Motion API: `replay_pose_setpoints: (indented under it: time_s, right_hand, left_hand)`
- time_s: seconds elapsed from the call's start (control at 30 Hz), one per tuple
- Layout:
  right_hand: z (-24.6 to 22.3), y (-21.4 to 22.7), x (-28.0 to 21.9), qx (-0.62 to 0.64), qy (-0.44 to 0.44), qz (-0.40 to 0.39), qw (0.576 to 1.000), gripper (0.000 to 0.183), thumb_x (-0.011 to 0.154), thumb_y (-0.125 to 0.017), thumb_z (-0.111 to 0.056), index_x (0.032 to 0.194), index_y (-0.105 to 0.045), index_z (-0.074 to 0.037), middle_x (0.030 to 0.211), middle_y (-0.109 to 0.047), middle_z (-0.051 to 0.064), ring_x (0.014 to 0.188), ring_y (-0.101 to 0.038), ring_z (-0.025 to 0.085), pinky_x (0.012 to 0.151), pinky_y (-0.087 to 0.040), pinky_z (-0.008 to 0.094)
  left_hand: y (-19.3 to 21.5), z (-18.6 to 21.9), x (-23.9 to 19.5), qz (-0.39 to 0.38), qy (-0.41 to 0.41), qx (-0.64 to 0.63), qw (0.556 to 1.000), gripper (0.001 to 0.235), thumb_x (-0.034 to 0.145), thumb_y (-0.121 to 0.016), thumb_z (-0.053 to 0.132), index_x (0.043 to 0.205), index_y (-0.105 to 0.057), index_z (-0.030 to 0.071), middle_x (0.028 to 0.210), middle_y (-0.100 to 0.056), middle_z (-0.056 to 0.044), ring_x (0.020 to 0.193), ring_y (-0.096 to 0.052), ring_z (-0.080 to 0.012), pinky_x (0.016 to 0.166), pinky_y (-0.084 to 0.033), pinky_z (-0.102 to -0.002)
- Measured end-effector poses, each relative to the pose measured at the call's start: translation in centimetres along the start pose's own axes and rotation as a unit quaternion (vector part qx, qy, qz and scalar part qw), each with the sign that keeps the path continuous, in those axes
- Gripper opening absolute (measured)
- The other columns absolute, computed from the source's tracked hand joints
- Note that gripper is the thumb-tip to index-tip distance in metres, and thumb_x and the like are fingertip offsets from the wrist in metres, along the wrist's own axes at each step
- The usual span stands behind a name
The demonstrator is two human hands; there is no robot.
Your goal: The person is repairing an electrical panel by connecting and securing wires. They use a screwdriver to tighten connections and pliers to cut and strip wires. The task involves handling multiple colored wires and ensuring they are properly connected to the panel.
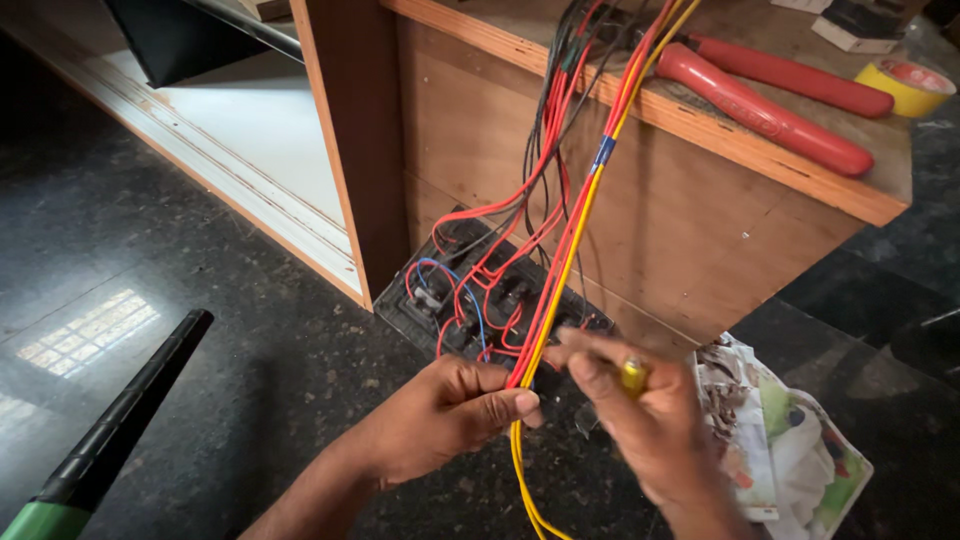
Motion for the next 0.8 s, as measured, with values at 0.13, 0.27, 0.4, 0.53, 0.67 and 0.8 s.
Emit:
replay_pose_setpoints:
  time_s: [0.13, 0.27, 0.4, 0.53, 0.67, 0.8]
  right_hand:
    - [0.3, -2.2, -0.3, 0.042, 0.026, -0.021, 0.999, 0.036, 0.091, -0.073, -0.025, 0.119, -0.078, -0.003, 0.063, -0.059, -0.006, 0.049, -0.041, 0.000, 0.042, -0.028, 0.020]
    - [0.1, -3.1, -0.4, 0.082, 0.029, -0.021, 0.996, 0.024, 0.091, -0.077, -0.021, 0.095, -0.078, 0.003, 0.063, -0.062, -0.004, 0.052, -0.046, 0.003, 0.045, -0.031, 0.021]
    - [-0.1, -2.5, -0.5, 0.089, 0.005, 0.041, 0.995, 0.016, 0.083, -0.079, -0.015, 0.090, -0.080, 0.000, 0.064, -0.068, -0.001, 0.051, -0.051, 0.005, 0.046, -0.034, 0.022]
    - [-0.3, -1.8, -0.8, 0.056, -0.006, 0.037, 0.998, 0.013, 0.083, -0.080, -0.015, 0.085, -0.079, -0.002, 0.063, -0.066, -0.001, 0.050, -0.047, 0.004, 0.046, -0.033, 0.022]
    - [0.0, -0.5, -0.1, 0.065, -0.043, -0.039, 0.996, 0.014, 0.083, -0.081, -0.013, 0.082, -0.076, 0.000, 0.062, -0.066, 0.001, 0.049, -0.047, 0.005, 0.045, -0.033, 0.022]
    - [-2.0, 0.0, -0.4, -0.015, 0.021, -0.164, 0.986, 0.016, 0.085, -0.083, -0.010, 0.082, -0.075, 0.004, 0.075, -0.074, 0.005, 0.067, -0.064, 0.009, 0.062, -0.052, 0.025]
  left_hand:
    - [-0.7, -0.2, 0.3, -0.013, 0.003, -0.048, 0.999, 0.026, 0.100, -0.067, 0.028, 0.097, -0.077, 0.004, 0.065, -0.053, 0.008, 0.059, -0.043, -0.0043, 0.054, -0.035, -0.024]
    - [-1.2, -0.5, 0.4, -0.031, -0.009, -0.109, 0.994, 0.025, 0.099, -0.067, 0.026, 0.099, -0.078, 0.004, 0.065, -0.053, 0.006, 0.058, -0.040, -0.0057, 0.053, -0.033, -0.025]
    - [-1.6, -0.9, 0.7, -0.008, -0.045, -0.112, 0.993, 0.028, 0.105, -0.068, 0.025, 0.094, -0.074, 0.000, 0.066, -0.049, 0.007, 0.059, -0.040, -0.0054, 0.054, -0.035, -0.024]
    - [-1.3, -1.3, 0.8, -0.010, -0.011, -0.105, 0.994, 0.026, 0.102, -0.063, 0.024, 0.097, -0.075, 0.002, 0.075, -0.070, -0.001, 0.069, -0.064, -0.0105, 0.065, -0.053, -0.026]
    - [-1.1, -1.4, 1.0, -0.031, -0.011, -0.139, 0.990, 0.024, 0.100, -0.060, 0.021, 0.108, -0.076, 0.004, 0.091, -0.077, -0.004, 0.084, -0.073, -0.0135, 0.078, -0.060, -0.029]
    - [-0.7, -1.7, 1.2, -0.021, -0.016, -0.106, 0.994, 0.023, 0.096, -0.067, 0.010, 0.115, -0.077, 0.001, 0.095, -0.079, -0.007, 0.087, -0.074, -0.0142, 0.082, -0.061, -0.030]
Point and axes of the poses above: each hand's wrist, its own x-axis towards the middle knuckle, its own y-axis out of the back of the hand, z = x × y, the point moved 5 cm from there along x, towards the middle knuckle
